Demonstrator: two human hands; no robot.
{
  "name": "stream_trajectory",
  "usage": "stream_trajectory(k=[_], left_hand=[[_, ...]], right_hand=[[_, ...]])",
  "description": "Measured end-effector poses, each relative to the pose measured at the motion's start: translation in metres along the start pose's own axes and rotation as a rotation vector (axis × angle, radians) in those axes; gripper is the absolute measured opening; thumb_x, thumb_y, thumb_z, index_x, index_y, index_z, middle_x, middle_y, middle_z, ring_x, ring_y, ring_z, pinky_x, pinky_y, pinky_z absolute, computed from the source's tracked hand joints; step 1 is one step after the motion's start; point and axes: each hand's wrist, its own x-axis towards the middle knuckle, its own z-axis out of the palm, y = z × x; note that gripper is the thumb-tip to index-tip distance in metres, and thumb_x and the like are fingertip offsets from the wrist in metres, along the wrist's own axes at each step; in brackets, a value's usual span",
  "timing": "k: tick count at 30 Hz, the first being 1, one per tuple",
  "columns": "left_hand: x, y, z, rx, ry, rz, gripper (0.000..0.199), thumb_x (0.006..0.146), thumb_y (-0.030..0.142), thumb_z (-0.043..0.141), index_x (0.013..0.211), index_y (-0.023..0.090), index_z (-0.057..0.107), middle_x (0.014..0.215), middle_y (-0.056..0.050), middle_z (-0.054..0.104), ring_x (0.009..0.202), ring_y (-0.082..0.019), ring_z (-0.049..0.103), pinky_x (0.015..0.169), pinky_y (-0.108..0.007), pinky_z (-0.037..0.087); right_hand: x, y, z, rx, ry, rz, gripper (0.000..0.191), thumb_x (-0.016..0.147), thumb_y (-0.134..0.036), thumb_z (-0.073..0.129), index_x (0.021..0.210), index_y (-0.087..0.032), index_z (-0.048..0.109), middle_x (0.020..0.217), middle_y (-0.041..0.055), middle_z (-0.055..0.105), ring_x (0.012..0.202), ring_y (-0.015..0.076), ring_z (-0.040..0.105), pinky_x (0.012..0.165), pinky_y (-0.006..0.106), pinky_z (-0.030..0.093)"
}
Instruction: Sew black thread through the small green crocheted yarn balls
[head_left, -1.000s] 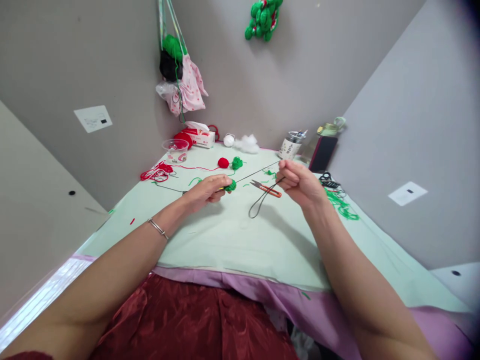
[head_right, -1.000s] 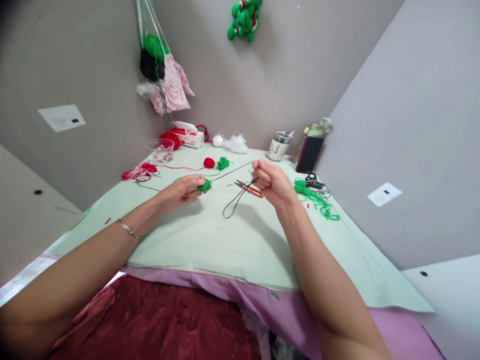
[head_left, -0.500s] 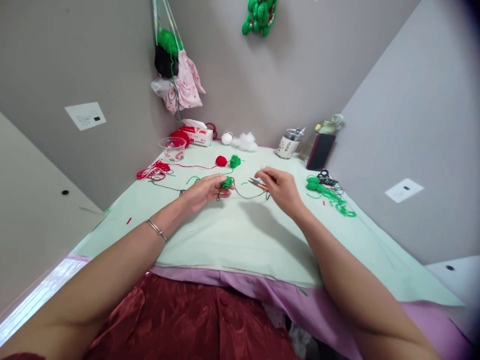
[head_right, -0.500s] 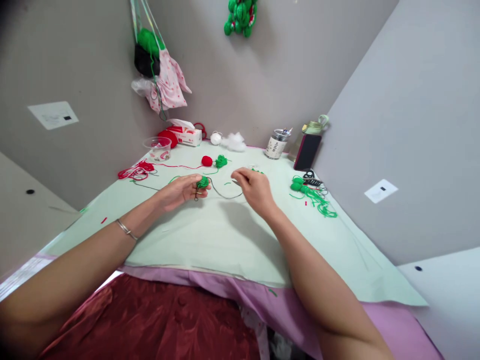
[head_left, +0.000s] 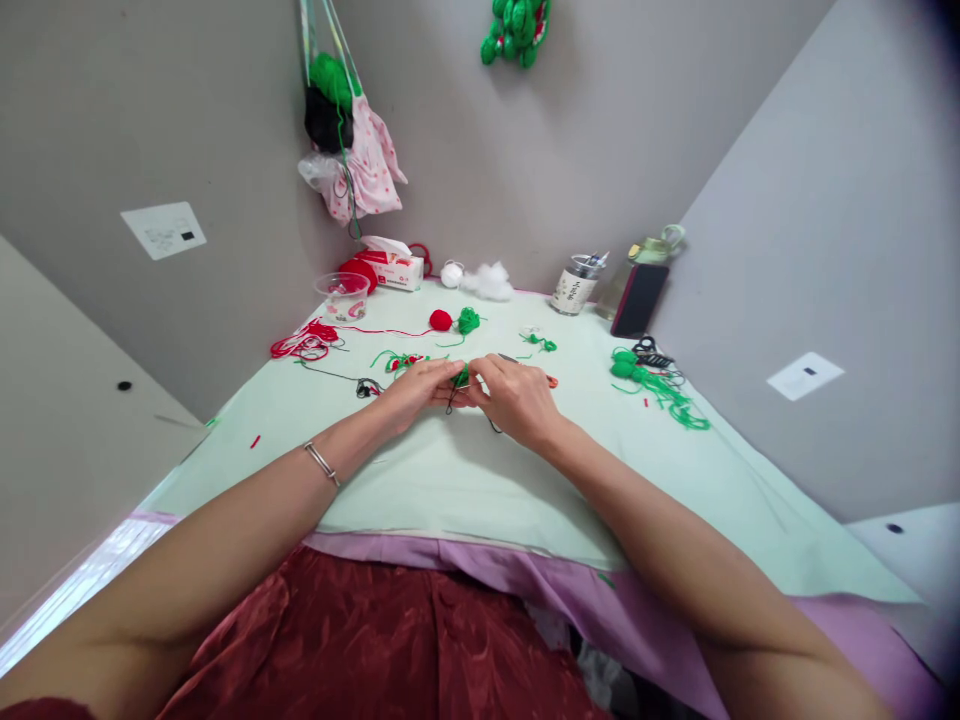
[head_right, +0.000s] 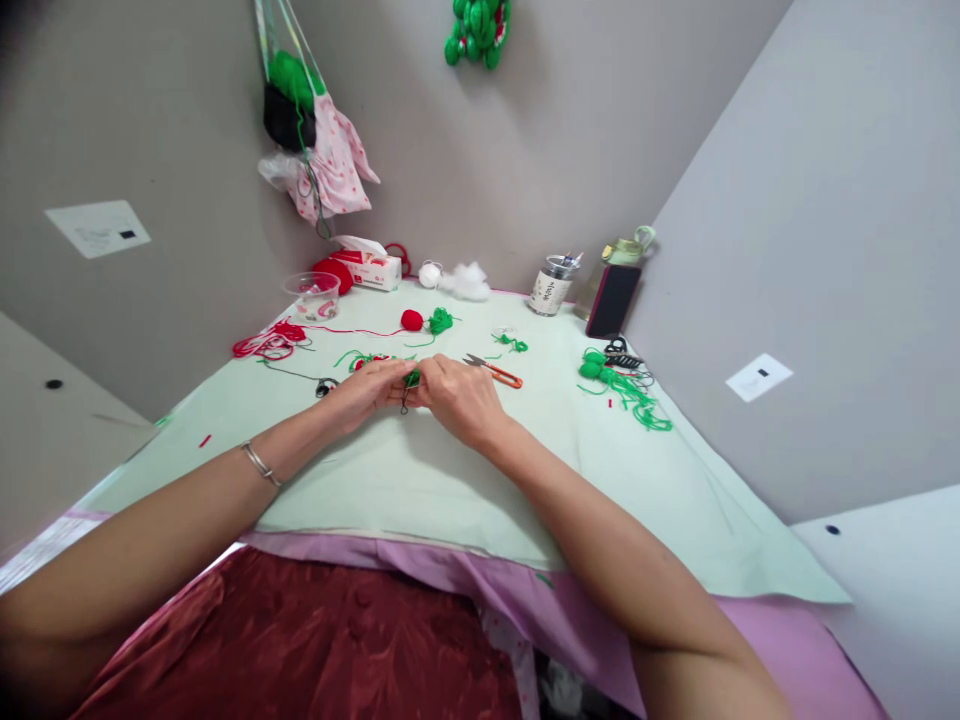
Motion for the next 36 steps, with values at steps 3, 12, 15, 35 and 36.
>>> stream_trajectory(k=[3, 12, 15, 35, 36], left_hand=[[-0.001, 0.002, 0.002, -0.002, 0.064, 0.000, 0.039, 0.082, 0.050, 0.073, 0.083, 0.012, 0.066, 0.078, -0.008, 0.072, 0.073, -0.018, 0.070, 0.079, -0.033, 0.056], [0.004, 0.004, -0.008, -0.289, 0.049, -0.012, 0.024, 0.094, 0.034, 0.061, 0.086, 0.011, 0.064, 0.079, -0.005, 0.067, 0.072, -0.013, 0.067, 0.079, -0.028, 0.058], [0.005, 0.009, -0.012, -0.348, 0.054, -0.008, 0.024, 0.097, 0.031, 0.057, 0.084, 0.012, 0.064, 0.078, -0.004, 0.066, 0.069, -0.011, 0.065, 0.080, -0.029, 0.059], [-0.003, 0.012, -0.009, -0.224, -0.178, -0.077, 0.029, 0.095, 0.039, 0.059, 0.090, 0.011, 0.067, 0.079, -0.004, 0.067, 0.062, -0.011, 0.065, 0.073, -0.027, 0.059], [-0.002, 0.012, -0.009, -0.218, -0.181, -0.075, 0.030, 0.095, 0.039, 0.059, 0.090, 0.011, 0.067, 0.079, -0.004, 0.066, 0.062, -0.011, 0.065, 0.073, -0.027, 0.059]], right_hand=[[0.001, -0.003, -0.016, 0.370, -0.247, 0.004, 0.006, 0.079, -0.015, 0.058, 0.079, -0.017, 0.064, 0.063, -0.0030, 0.051, 0.057, 0.0096, 0.040, 0.057, 0.023, 0.026], [0.000, 0.023, -0.035, 0.805, -0.831, 0.020, 0.018, 0.086, -0.032, 0.061, 0.088, -0.015, 0.068, 0.062, -0.0041, 0.049, 0.056, 0.0083, 0.040, 0.052, 0.021, 0.030], [0.001, 0.031, -0.037, 0.933, -0.710, 0.146, 0.023, 0.088, -0.037, 0.062, 0.090, -0.015, 0.068, 0.063, -0.0022, 0.054, 0.057, 0.0084, 0.042, 0.051, 0.021, 0.031], [0.003, 0.049, -0.017, 1.231, -0.536, 0.437, 0.042, 0.085, -0.054, 0.067, 0.093, -0.012, 0.068, 0.051, -0.0083, 0.037, 0.047, 0.0056, 0.024, 0.046, 0.021, 0.018], [0.003, 0.054, -0.020, 1.189, -0.540, 0.405, 0.041, 0.086, -0.053, 0.066, 0.091, -0.012, 0.069, 0.050, -0.0088, 0.033, 0.048, 0.0060, 0.022, 0.047, 0.022, 0.017]])
